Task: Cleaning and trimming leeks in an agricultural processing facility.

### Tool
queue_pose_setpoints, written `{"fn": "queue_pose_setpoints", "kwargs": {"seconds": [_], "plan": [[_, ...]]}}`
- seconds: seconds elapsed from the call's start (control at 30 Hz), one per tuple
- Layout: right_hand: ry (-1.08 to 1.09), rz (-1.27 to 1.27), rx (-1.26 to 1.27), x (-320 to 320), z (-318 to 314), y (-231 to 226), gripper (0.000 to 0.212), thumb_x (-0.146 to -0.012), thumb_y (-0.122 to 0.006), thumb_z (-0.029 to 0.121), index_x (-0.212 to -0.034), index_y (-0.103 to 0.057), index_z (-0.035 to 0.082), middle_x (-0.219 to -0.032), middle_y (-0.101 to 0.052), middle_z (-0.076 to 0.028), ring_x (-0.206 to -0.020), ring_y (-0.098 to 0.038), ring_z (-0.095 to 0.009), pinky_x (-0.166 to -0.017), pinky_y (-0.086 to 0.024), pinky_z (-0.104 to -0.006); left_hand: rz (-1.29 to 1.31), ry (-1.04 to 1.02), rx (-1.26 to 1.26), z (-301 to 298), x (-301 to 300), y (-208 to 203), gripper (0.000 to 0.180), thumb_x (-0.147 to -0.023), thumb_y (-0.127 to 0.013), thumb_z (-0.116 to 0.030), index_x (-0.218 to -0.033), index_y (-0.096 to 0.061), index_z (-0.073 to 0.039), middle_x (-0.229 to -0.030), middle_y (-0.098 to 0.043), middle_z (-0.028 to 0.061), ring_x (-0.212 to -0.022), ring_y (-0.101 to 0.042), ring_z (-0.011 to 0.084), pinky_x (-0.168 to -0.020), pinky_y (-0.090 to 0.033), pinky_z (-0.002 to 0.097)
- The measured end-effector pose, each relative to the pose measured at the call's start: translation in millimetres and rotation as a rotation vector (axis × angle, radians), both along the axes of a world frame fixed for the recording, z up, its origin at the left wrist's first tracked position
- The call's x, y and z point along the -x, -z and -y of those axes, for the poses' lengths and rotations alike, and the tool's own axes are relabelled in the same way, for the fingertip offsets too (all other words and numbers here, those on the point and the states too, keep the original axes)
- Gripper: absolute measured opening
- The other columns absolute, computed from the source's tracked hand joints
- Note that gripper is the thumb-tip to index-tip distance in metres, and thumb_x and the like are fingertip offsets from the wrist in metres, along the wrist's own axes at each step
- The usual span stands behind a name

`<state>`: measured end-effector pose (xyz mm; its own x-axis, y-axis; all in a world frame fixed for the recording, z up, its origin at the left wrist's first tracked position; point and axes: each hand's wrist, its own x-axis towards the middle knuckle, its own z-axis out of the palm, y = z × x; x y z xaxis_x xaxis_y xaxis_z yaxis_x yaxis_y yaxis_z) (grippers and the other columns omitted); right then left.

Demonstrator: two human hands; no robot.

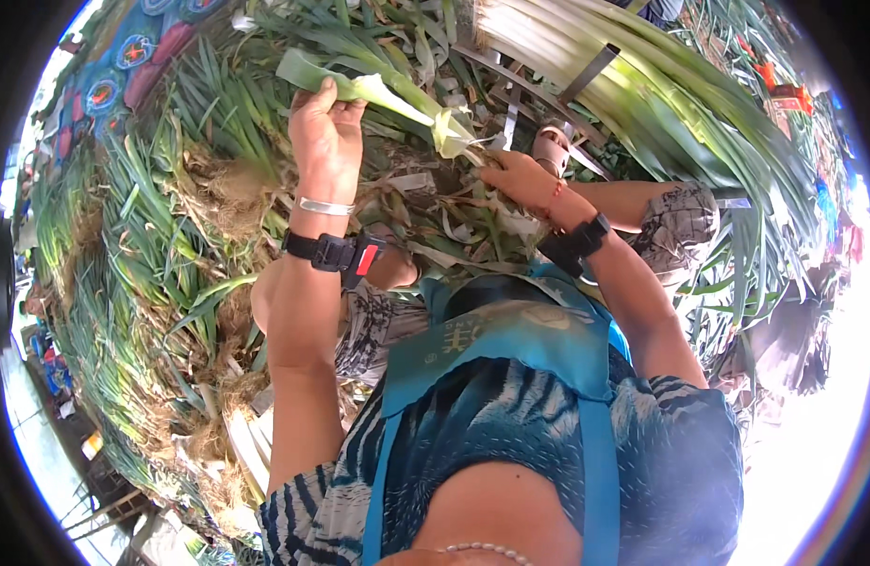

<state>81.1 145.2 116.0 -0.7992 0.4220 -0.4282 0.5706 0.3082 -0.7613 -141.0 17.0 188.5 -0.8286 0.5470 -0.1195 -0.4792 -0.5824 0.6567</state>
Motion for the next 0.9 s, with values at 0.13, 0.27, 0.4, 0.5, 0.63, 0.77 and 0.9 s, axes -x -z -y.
{"fn": "queue_pose_setpoints", "kwargs": {"seconds": [0.13, 0.27, 0.4, 0.5, 0.63, 0.77, 0.9], "plan": [[0.002, 0.065, 0.058, 9, -11, 9, 0.044, -0.086, -0.059, 0.039, -0.101, -0.061, -0.002, -0.083, -0.065, -0.02, -0.075, -0.063, -0.03, -0.07, -0.047, -0.0386, 0.095, -0.043, 0.098, 8, 13, 12, 0.016, -0.088, -0.055, 0.0, -0.103, -0.055, -0.007, -0.092, -0.062, 0.0044, -0.081, -0.06, 0.0183, -0.076, -0.05, 0.0362], [-0.078, -0.073, -0.092, -4, 3, -11, 0.035, -0.088, -0.059, 0.029, -0.106, -0.056, -0.002, -0.078, -0.062, -0.011, -0.064, -0.058, -0.016, -0.058, -0.046, -0.0323, 0.315, -0.11, 0.422, 13, 37, 45, 0.017, -0.086, -0.053, -0.002, -0.103, -0.056, -0.003, -0.098, -0.061, 0.0087, -0.086, -0.059, 0.0219, -0.081, -0.048, 0.0372], [-0.179, -0.099, -0.184, -22, 19, -30, 0.033, -0.086, -0.061, 0.023, -0.109, -0.054, -0.001, -0.08, -0.063, -0.017, -0.069, -0.061, -0.027, -0.065, -0.047, -0.0372, 0.26, -0.23, 0.696, 18, 53, 102, 0.024, -0.083, -0.06, -0.006, -0.106, -0.056, 0.001, -0.102, -0.058, 0.0146, -0.085, -0.058, 0.0247, -0.083, -0.05, 0.0381], [-0.19, -0.085, -0.283, -65, 23, -45, 0.038, -0.085, -0.063, 0.024, -0.114, -0.054, 0.0, -0.082, -0.063, -0.021, -0.077, -0.063, -0.036, -0.069, -0.048, -0.0411, 0.37, 0.183, 0.556, -10, 16, 72, 0.027, -0.087, -0.064, -0.021, -0.109, -0.057, -0.008, -0.113, -0.058, 0.009, -0.099, -0.057, 0.0237, -0.086, -0.046, 0.0458], [-0.256, -0.124, -0.354, -92, 38, -58, 0.042, -0.083, -0.064, 0.02, -0.119, -0.052, 0.002, -0.092, -0.064, -0.022, -0.084, -0.063, -0.037, -0.073, -0.049, -0.0413, 0.444, 0.274, 0.366, -12, 12, 85, 0.029, -0.088, -0.064, -0.029, -0.108, -0.056, -0.011, -0.1, -0.061, 0.0071, -0.086, -0.061, 0.0252, -0.075, -0.052, 0.0455], [-0.24, -0.143, -0.34, -102, 43, -53, 0.046, -0.084, -0.063, 0.019, -0.124, -0.05, 0.001, -0.104, -0.062, -0.023, -0.095, -0.061, -0.037, -0.081, -0.049, -0.0397, 0.351, 0.214, 0.357, -18, 7, 80, 0.022, -0.089, -0.062, -0.023, -0.106, -0.055, -0.011, -0.091, -0.064, 0.0075, -0.077, -0.062, 0.0236, -0.067, -0.053, 0.0421], [-0.361, -0.112, -0.167, -87, 29, -58, 0.044, -0.087, -0.059, 0.021, -0.125, -0.049, -0.002, -0.109, -0.061, -0.023, -0.101, -0.061, -0.032, -0.084, -0.048, -0.0373, 0.242, 0.196, 0.228, -21, 8, 56, 0.022, -0.09, -0.06, -0.018, -0.108, -0.053, -0.009, -0.086, -0.064, 0.0093, -0.077, -0.061, 0.0243, -0.068, -0.052, 0.0441]]}}
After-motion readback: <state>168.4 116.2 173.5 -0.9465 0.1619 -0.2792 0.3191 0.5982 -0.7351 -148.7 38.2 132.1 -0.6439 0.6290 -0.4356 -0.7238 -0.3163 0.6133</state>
